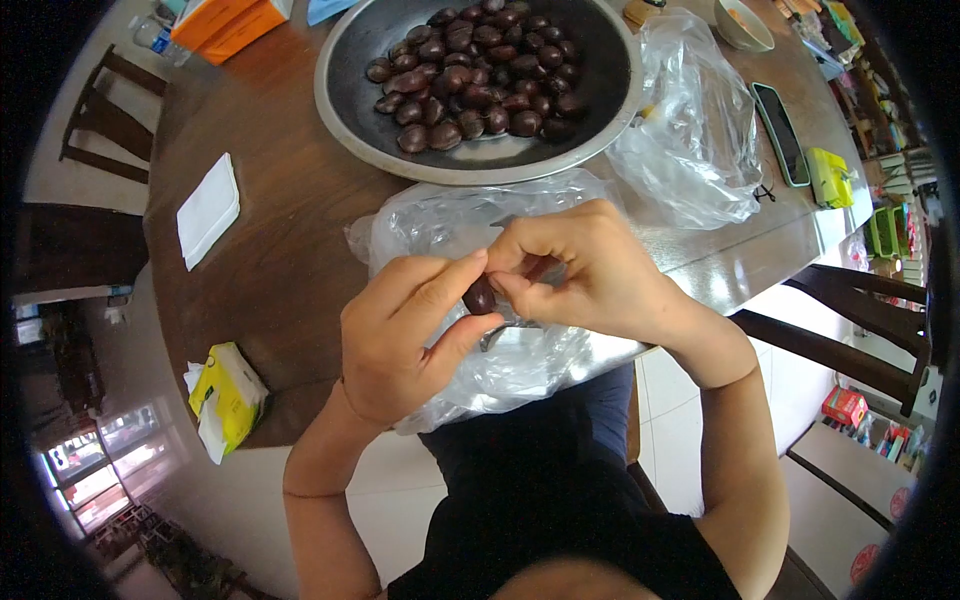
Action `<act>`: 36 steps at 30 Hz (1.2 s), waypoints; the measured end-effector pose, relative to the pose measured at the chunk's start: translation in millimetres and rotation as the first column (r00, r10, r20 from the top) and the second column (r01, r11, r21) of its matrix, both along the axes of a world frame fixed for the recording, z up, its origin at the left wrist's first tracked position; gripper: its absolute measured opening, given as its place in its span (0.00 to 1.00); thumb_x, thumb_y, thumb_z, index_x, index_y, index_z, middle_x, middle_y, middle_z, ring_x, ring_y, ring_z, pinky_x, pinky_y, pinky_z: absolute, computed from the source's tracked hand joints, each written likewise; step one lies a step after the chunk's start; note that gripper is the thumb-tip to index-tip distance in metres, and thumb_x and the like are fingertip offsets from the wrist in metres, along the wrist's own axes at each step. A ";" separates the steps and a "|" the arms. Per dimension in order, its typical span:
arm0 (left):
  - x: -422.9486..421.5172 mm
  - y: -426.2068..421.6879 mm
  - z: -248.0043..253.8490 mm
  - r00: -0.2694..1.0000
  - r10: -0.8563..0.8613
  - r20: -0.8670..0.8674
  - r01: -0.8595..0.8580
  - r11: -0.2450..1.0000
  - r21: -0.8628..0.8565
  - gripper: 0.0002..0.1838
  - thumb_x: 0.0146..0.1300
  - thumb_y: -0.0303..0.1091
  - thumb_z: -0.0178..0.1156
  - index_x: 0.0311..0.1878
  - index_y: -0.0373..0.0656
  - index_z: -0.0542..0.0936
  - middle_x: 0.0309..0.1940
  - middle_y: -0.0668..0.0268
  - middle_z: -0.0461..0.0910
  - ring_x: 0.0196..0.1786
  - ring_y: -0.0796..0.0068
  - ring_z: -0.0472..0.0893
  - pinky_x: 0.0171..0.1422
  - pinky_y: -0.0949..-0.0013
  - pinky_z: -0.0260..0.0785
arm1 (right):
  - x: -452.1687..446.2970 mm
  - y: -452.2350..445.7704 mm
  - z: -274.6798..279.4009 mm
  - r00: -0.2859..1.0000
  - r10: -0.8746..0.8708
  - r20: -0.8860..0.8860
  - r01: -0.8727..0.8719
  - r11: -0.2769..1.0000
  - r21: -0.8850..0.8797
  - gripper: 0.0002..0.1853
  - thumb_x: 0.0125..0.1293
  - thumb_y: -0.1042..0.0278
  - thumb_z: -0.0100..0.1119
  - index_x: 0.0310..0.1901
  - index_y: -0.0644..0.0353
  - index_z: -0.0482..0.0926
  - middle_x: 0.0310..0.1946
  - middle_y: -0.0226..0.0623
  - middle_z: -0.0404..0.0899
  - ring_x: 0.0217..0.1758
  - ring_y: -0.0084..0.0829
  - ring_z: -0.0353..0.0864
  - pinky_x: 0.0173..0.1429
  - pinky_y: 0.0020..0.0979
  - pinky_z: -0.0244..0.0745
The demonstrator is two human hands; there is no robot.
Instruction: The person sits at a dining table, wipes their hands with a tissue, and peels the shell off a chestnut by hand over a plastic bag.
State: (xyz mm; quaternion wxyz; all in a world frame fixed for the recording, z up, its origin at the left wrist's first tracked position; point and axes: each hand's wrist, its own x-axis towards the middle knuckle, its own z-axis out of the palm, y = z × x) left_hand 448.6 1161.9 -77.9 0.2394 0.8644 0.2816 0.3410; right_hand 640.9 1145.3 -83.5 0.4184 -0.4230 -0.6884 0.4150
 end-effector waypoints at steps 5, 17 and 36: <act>0.9 -0.5 -2.7 0.999 0.030 -0.036 -0.026 0.995 0.094 0.25 0.41 0.30 0.70 0.47 0.38 0.78 0.31 0.63 0.76 0.31 0.71 0.76 0.33 0.72 0.70 | -0.8 0.2 -0.9 0.999 -0.024 0.038 0.024 1.000 0.004 0.03 0.49 0.77 0.59 0.25 0.65 0.75 0.16 0.39 0.73 0.16 0.29 0.74 0.24 0.27 0.69; 2.9 -4.6 -6.4 0.999 0.053 -0.012 -0.051 0.988 0.147 0.25 0.41 0.28 0.69 0.47 0.38 0.79 0.32 0.64 0.76 0.32 0.72 0.77 0.33 0.73 0.70 | -6.7 -0.1 -7.2 0.998 -0.060 0.034 0.057 0.994 0.092 0.08 0.46 0.77 0.62 0.21 0.62 0.70 0.13 0.38 0.70 0.15 0.34 0.73 0.22 0.29 0.67; 1.5 -4.2 -0.8 0.991 0.041 0.128 -0.041 0.999 -0.001 0.21 0.46 0.24 0.67 0.47 0.37 0.78 0.41 0.57 0.80 0.41 0.66 0.81 0.44 0.71 0.74 | -5.6 2.4 1.2 0.880 -0.085 -0.467 -0.127 0.906 -0.405 0.02 0.56 0.80 0.53 0.29 0.67 0.76 0.24 0.30 0.79 0.26 0.16 0.76 0.30 0.18 0.71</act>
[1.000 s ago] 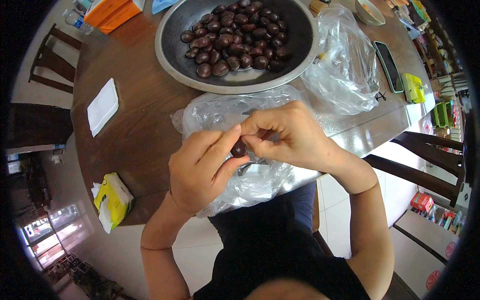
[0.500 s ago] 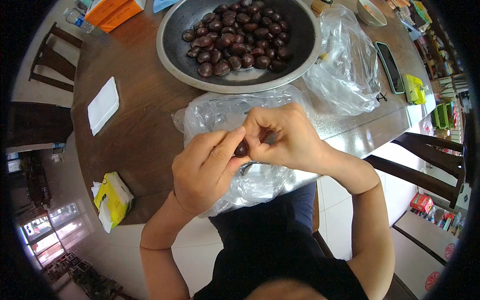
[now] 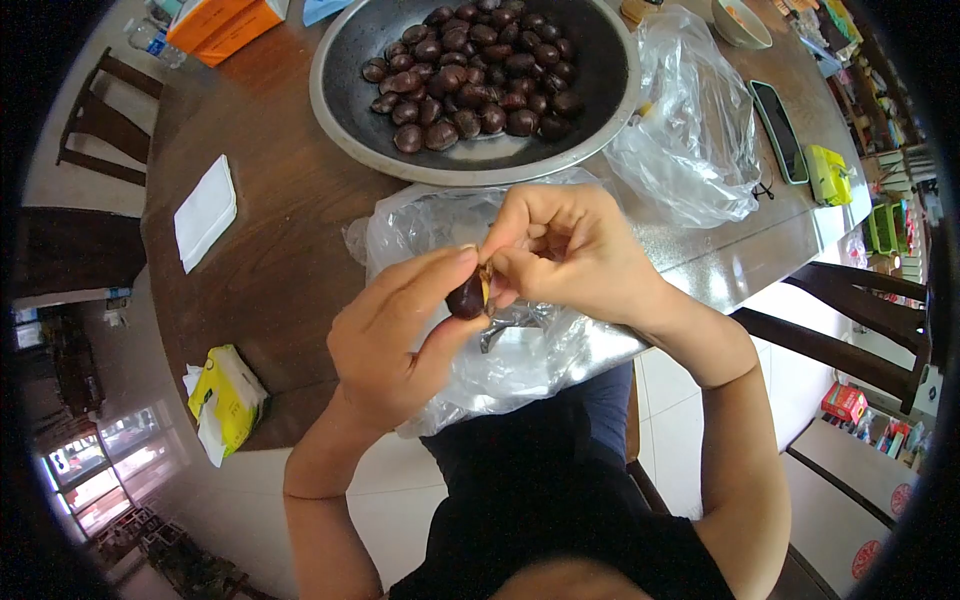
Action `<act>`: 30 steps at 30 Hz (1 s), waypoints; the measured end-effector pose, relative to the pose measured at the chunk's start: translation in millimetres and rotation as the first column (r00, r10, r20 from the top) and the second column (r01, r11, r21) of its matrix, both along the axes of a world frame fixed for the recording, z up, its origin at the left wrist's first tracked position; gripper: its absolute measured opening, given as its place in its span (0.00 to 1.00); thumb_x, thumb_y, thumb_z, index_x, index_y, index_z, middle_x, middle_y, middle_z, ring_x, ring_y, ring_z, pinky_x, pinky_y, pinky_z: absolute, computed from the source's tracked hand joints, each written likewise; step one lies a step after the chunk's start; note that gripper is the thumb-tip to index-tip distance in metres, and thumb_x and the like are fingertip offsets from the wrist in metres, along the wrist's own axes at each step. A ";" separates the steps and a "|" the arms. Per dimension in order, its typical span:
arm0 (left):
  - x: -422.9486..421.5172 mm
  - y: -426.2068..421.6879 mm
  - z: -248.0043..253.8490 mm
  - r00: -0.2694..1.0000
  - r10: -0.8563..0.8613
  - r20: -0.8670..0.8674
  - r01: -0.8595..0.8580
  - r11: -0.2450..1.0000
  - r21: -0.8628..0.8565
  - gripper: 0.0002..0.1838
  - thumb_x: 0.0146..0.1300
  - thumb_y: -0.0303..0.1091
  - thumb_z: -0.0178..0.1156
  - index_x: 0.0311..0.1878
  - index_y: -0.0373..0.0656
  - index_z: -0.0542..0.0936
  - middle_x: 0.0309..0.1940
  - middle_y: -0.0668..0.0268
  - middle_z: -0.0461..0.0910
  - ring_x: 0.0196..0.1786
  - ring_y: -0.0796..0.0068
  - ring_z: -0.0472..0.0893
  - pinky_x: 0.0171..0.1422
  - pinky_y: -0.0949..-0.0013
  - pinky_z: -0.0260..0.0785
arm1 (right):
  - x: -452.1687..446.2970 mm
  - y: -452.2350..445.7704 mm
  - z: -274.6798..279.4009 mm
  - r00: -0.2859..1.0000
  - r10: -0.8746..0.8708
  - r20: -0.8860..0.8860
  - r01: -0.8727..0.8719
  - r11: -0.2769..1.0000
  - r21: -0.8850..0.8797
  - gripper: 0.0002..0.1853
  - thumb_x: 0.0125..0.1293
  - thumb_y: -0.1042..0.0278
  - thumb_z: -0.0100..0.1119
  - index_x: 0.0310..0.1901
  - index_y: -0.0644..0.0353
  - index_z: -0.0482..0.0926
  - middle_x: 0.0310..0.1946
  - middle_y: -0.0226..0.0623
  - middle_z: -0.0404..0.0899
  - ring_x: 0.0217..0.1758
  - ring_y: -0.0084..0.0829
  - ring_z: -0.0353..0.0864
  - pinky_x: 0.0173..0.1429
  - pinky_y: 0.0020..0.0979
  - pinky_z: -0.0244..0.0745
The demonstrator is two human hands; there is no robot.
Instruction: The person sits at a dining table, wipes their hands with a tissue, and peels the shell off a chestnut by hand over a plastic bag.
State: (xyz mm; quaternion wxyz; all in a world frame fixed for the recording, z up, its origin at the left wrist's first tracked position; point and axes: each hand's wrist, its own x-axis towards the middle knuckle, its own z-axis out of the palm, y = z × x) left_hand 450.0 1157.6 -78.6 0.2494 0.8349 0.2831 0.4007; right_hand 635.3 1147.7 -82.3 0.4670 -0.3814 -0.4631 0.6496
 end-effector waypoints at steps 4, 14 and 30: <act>-5.6 -0.7 -1.8 0.991 -0.049 0.126 0.069 0.984 -0.165 0.21 0.48 0.25 0.67 0.48 0.36 0.77 0.44 0.54 0.79 0.45 0.65 0.81 0.48 0.70 0.73 | 5.1 0.3 8.1 0.998 0.061 -0.016 -0.061 0.998 0.001 0.04 0.60 0.77 0.53 0.34 0.68 0.76 0.27 0.32 0.79 0.28 0.15 0.77 0.32 0.17 0.71; -4.8 2.2 -1.2 0.992 -0.071 0.108 0.084 0.990 -0.117 0.22 0.47 0.25 0.68 0.48 0.37 0.77 0.44 0.55 0.80 0.45 0.65 0.81 0.48 0.69 0.74 | 8.3 -3.2 6.4 0.961 -0.063 0.269 -0.036 0.936 0.349 0.04 0.57 0.75 0.61 0.32 0.65 0.78 0.23 0.30 0.80 0.26 0.13 0.76 0.30 0.18 0.71; -2.0 -2.5 -6.8 0.972 -0.006 0.235 0.073 0.958 -0.277 0.21 0.46 0.24 0.68 0.47 0.36 0.76 0.44 0.56 0.80 0.44 0.68 0.81 0.48 0.72 0.72 | -4.6 -10.7 -2.8 0.971 -0.213 0.111 0.156 0.911 0.383 0.04 0.56 0.78 0.59 0.27 0.66 0.75 0.23 0.31 0.79 0.28 0.13 0.75 0.30 0.19 0.73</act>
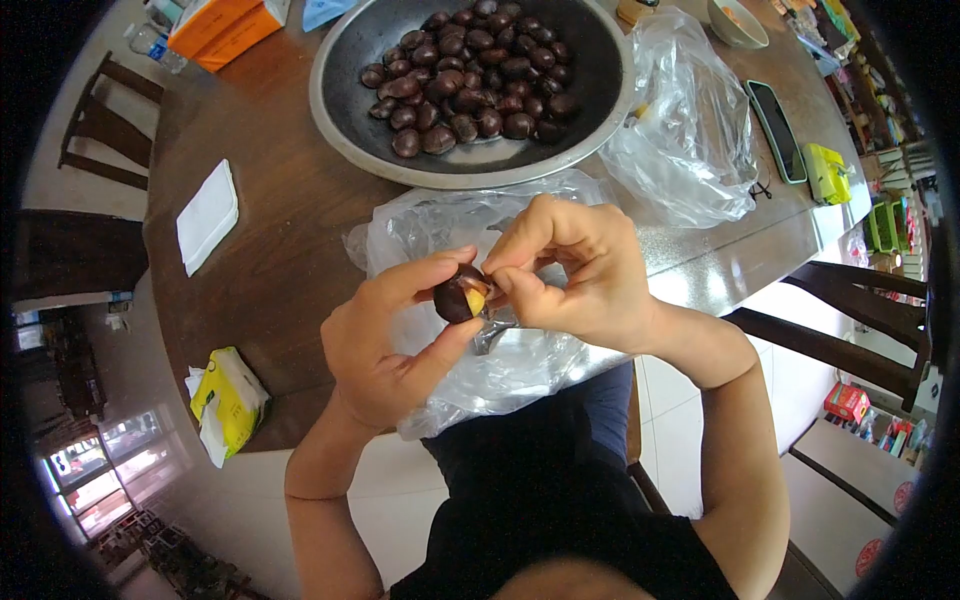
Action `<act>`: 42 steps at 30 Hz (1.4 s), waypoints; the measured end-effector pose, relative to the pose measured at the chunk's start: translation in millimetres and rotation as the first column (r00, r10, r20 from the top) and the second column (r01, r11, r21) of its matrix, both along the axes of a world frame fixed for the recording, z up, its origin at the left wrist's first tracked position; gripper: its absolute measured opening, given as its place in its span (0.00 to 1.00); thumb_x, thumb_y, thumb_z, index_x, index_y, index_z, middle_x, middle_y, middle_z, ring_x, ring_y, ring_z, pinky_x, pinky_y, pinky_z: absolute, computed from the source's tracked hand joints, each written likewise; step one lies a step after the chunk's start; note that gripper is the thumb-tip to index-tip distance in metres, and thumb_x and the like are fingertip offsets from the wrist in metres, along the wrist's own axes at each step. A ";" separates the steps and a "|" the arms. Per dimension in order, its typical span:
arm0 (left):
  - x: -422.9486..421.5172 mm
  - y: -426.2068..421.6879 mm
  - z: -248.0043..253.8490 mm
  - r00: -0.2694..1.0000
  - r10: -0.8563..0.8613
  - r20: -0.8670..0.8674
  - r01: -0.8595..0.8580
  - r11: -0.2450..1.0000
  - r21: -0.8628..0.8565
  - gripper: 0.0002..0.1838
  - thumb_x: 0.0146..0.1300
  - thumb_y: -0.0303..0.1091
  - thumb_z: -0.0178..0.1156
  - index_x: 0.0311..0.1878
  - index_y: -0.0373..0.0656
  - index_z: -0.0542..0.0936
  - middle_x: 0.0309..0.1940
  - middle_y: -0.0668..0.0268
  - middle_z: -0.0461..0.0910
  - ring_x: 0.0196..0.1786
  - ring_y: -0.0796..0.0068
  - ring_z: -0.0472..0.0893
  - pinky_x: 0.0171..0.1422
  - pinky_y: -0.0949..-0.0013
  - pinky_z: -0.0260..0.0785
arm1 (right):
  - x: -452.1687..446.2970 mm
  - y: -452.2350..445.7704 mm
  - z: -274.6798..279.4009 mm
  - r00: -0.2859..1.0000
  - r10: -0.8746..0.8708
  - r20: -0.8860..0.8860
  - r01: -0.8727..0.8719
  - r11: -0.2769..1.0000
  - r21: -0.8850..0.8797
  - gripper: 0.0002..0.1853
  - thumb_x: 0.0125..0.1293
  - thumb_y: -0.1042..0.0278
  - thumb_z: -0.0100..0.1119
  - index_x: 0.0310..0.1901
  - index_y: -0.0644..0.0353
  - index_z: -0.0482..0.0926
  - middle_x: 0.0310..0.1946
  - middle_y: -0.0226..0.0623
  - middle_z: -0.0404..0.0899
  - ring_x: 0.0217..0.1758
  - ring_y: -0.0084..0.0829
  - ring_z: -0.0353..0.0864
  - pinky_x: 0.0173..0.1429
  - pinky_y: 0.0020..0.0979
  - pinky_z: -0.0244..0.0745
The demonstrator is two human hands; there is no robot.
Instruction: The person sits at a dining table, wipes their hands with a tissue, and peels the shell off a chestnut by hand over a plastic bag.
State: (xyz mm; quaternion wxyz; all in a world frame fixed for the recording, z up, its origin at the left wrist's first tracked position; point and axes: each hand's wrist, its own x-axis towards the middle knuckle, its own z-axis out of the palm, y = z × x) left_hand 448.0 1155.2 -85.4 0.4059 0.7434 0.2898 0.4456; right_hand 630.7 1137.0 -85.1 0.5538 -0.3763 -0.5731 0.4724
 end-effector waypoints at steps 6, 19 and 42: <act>-6.3 6.7 5.0 0.998 -0.022 -0.066 0.029 0.994 0.110 0.21 0.48 0.25 0.67 0.47 0.35 0.76 0.42 0.56 0.80 0.43 0.69 0.82 0.48 0.72 0.72 | -2.7 2.0 1.7 0.955 0.109 -0.276 -0.155 0.977 -0.148 0.04 0.59 0.76 0.59 0.33 0.67 0.76 0.27 0.31 0.80 0.30 0.15 0.77 0.34 0.17 0.73; -9.4 5.1 -2.3 1.000 -0.018 -0.003 0.018 0.998 0.066 0.22 0.47 0.32 0.70 0.45 0.35 0.76 0.39 0.58 0.81 0.39 0.72 0.82 0.45 0.73 0.75 | 5.8 7.0 -0.4 0.991 0.082 0.102 -0.093 0.990 0.111 0.05 0.53 0.73 0.66 0.30 0.64 0.81 0.25 0.33 0.82 0.28 0.18 0.80 0.32 0.20 0.74; -8.4 6.5 4.8 0.984 -0.174 -0.030 0.166 0.970 -0.176 0.17 0.55 0.29 0.62 0.49 0.35 0.75 0.40 0.58 0.81 0.42 0.73 0.81 0.49 0.72 0.73 | 4.1 2.7 5.8 0.964 -0.021 0.265 -0.012 0.992 0.122 0.07 0.45 0.78 0.60 0.23 0.61 0.70 0.15 0.33 0.70 0.17 0.29 0.73 0.22 0.27 0.68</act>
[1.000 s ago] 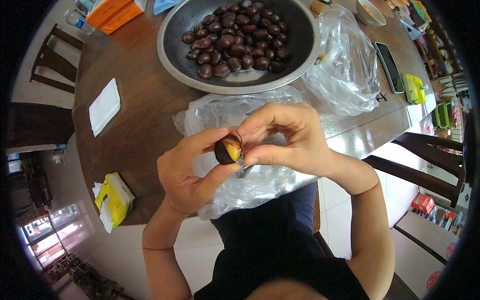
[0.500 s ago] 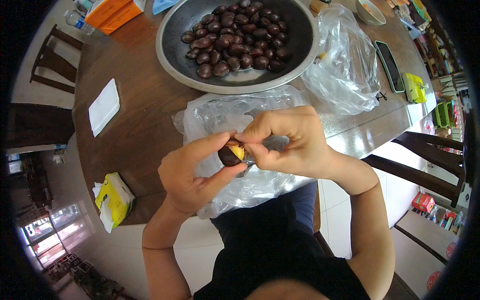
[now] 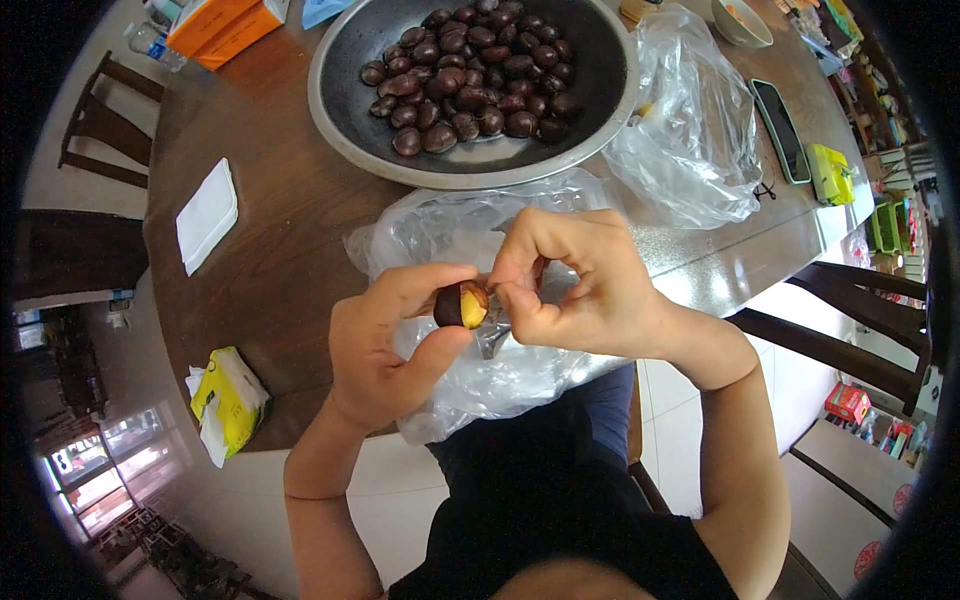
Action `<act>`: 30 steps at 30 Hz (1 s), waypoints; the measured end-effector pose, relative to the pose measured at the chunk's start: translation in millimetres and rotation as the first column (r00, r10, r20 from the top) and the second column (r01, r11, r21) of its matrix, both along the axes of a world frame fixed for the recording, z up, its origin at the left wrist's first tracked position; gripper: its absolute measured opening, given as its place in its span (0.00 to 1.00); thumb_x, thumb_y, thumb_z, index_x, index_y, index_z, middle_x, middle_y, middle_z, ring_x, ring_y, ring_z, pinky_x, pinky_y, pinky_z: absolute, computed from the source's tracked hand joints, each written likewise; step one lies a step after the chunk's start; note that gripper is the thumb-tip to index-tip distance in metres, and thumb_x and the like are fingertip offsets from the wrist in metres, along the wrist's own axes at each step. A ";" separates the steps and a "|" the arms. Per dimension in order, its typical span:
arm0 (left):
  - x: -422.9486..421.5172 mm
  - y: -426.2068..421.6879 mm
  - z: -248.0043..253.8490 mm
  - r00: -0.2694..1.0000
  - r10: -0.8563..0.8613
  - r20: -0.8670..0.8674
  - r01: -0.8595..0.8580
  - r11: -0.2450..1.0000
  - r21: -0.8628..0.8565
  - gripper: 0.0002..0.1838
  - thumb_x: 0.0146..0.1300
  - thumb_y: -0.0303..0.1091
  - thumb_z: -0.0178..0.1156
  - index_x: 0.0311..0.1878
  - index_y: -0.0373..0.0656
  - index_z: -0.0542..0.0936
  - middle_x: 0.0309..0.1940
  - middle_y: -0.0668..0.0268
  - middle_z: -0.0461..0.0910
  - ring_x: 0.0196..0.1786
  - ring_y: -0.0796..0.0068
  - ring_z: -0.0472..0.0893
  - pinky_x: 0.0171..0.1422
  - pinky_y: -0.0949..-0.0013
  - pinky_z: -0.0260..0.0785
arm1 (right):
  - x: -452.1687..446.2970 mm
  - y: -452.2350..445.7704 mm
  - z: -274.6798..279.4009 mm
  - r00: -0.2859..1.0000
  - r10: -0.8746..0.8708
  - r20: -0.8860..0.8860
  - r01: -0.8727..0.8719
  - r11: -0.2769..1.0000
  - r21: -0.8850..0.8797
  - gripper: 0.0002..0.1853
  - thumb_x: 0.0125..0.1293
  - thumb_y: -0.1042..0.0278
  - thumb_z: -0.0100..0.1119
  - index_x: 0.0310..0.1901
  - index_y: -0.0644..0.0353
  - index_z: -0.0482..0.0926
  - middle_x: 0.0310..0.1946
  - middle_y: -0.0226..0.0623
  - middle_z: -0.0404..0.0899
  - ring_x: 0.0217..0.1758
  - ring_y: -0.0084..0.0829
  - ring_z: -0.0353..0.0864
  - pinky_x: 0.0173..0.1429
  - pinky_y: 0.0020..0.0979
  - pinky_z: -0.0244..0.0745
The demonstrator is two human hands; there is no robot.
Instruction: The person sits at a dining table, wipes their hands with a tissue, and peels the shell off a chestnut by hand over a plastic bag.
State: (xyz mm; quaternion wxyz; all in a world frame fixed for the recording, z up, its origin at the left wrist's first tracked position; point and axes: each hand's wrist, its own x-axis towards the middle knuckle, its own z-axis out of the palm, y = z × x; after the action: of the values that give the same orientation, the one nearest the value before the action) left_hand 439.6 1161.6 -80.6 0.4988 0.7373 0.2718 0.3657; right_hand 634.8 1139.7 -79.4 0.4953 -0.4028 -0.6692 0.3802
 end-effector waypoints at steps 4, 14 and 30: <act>-1.5 -2.0 0.9 0.992 -0.053 0.112 0.076 0.976 -0.205 0.18 0.58 0.30 0.59 0.50 0.33 0.73 0.42 0.57 0.79 0.45 0.73 0.79 0.53 0.72 0.70 | 2.8 0.9 4.3 0.997 -0.019 0.070 0.012 0.995 0.101 0.07 0.46 0.78 0.60 0.23 0.61 0.70 0.16 0.33 0.71 0.17 0.29 0.73 0.22 0.26 0.68; -8.0 1.9 1.1 0.930 -0.179 0.319 0.317 0.832 -0.456 0.17 0.61 0.27 0.53 0.52 0.29 0.69 0.43 0.55 0.77 0.47 0.72 0.78 0.55 0.71 0.68 | 10.0 1.6 6.2 0.962 -0.082 0.259 -0.002 0.951 0.308 0.05 0.49 0.77 0.61 0.25 0.59 0.74 0.21 0.31 0.77 0.21 0.27 0.78 0.24 0.24 0.70; -9.3 4.3 3.1 0.909 -0.239 0.342 0.388 0.786 -0.481 0.21 0.55 0.23 0.51 0.54 0.30 0.66 0.43 0.51 0.77 0.47 0.69 0.78 0.57 0.66 0.68 | 8.2 2.1 7.9 0.937 -0.167 0.305 0.029 0.911 0.411 0.06 0.45 0.80 0.60 0.25 0.60 0.73 0.22 0.32 0.76 0.21 0.29 0.77 0.25 0.25 0.71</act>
State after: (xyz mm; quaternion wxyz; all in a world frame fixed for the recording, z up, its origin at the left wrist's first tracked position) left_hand 430.3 1165.9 -77.5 0.7710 0.5470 0.1676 0.2798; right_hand 643.0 1141.7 -71.5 0.4654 -0.3849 -0.7854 0.1357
